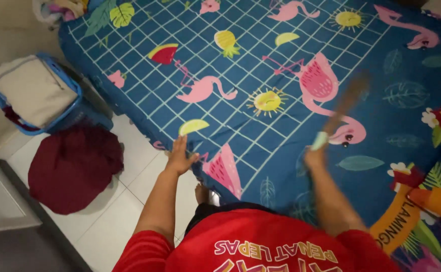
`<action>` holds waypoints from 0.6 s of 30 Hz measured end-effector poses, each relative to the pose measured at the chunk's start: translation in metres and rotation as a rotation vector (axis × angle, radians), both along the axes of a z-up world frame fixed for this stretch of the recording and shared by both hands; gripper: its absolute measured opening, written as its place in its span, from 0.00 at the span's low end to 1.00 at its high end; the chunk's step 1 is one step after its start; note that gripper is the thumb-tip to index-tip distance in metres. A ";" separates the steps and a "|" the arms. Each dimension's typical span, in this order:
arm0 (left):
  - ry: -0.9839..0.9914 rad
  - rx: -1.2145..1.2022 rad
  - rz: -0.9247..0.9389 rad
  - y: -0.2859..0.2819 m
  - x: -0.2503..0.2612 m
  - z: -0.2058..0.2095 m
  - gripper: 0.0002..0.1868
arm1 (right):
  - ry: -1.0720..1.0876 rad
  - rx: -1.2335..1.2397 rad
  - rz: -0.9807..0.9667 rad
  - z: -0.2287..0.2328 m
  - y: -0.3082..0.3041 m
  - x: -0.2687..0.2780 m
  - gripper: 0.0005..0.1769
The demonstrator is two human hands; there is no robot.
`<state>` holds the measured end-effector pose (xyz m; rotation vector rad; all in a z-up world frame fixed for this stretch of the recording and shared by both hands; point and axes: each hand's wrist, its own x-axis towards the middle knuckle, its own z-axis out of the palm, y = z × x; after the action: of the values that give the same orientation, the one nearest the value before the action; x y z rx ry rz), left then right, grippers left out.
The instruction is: The person uses a small broom to repeatedly hit and smooth a rolled-up mattress and a pillow on a bed with a blue flamingo-patterned sheet. They then smooth the sheet itself with the broom. The person does not remove bedding or place a fitted sheet.
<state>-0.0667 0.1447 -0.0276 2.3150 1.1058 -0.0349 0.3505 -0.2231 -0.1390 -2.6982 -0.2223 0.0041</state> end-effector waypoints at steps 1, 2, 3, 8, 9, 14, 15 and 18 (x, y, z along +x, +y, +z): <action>0.026 -0.013 -0.020 0.015 0.003 -0.017 0.51 | 0.165 -0.030 0.068 0.004 0.030 -0.020 0.45; 0.051 -0.024 -0.037 0.031 0.007 -0.034 0.51 | 0.328 -0.059 0.138 0.009 0.061 -0.037 0.48; 0.046 -0.020 -0.039 0.038 0.008 -0.022 0.51 | 0.323 -0.055 0.137 0.036 0.089 -0.083 0.48; 0.262 -0.086 -0.088 0.084 0.003 -0.027 0.58 | 0.475 0.099 0.978 0.064 0.191 -0.199 0.36; 0.260 -0.088 -0.089 0.094 0.004 -0.024 0.58 | 0.474 0.097 0.977 0.087 0.198 -0.197 0.36; 0.280 -0.028 0.002 0.152 0.009 -0.031 0.57 | 0.252 0.406 0.903 0.100 0.192 -0.143 0.36; 0.281 -0.030 -0.002 0.161 0.013 -0.027 0.57 | 0.253 0.404 0.898 0.119 0.185 -0.129 0.36; 0.246 -0.118 -0.003 0.196 0.036 -0.009 0.53 | 0.089 0.188 0.210 0.125 0.151 -0.053 0.39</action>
<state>-0.0310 0.3408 -0.0362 2.2485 1.1850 -0.3850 0.2979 -0.0717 -0.0141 -2.4693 -0.4542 0.1583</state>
